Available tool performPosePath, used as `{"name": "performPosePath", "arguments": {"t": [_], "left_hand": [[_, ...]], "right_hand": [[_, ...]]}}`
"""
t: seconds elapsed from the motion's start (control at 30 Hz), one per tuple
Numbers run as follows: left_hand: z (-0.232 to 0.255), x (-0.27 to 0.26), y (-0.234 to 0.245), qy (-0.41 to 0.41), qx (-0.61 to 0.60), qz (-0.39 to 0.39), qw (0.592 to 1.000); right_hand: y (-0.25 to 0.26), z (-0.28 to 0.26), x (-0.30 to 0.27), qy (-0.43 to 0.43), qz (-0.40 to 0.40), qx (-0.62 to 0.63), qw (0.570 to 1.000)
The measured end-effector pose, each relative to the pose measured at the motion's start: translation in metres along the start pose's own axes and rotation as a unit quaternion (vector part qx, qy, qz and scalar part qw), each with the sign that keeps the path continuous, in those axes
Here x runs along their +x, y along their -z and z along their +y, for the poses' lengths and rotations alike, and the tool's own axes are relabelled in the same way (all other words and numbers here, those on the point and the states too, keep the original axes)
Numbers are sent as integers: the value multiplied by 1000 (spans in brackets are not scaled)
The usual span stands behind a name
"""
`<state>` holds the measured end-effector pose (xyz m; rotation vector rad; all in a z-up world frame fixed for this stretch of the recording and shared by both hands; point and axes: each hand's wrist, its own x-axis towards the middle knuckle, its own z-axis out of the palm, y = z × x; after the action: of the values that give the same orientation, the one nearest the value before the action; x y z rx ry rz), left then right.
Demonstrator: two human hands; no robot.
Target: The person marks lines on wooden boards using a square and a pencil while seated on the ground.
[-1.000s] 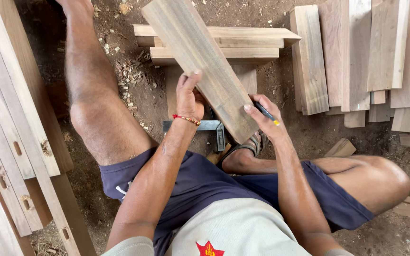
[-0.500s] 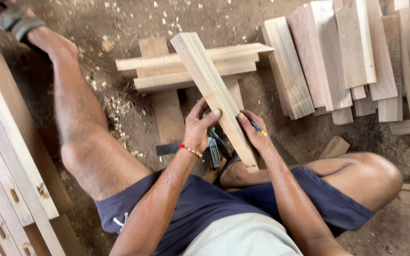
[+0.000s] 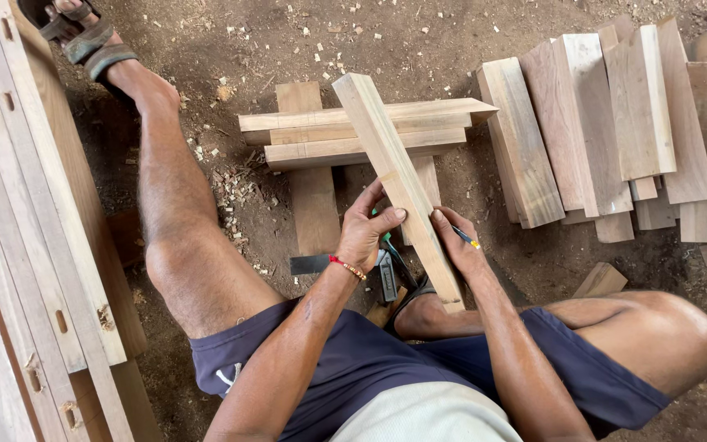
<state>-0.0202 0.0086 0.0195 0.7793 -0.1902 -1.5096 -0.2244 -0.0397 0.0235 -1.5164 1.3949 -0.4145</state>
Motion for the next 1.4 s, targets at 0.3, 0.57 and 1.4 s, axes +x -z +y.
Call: {"name": "performPosePath", "arguments": {"t": [0.3,0.57,1.4], "left_hand": [[1,2,9,11,-33,-11,999],[0,13,5,51,41,38,997],[22,17,20,-54,-144,72,985]], "right_hand": [[-3,-2,-9,34,59,4,998],[9,-30,-40,168,156,-115,967],[8,-88,-53,172,-17,-52,984]]}}
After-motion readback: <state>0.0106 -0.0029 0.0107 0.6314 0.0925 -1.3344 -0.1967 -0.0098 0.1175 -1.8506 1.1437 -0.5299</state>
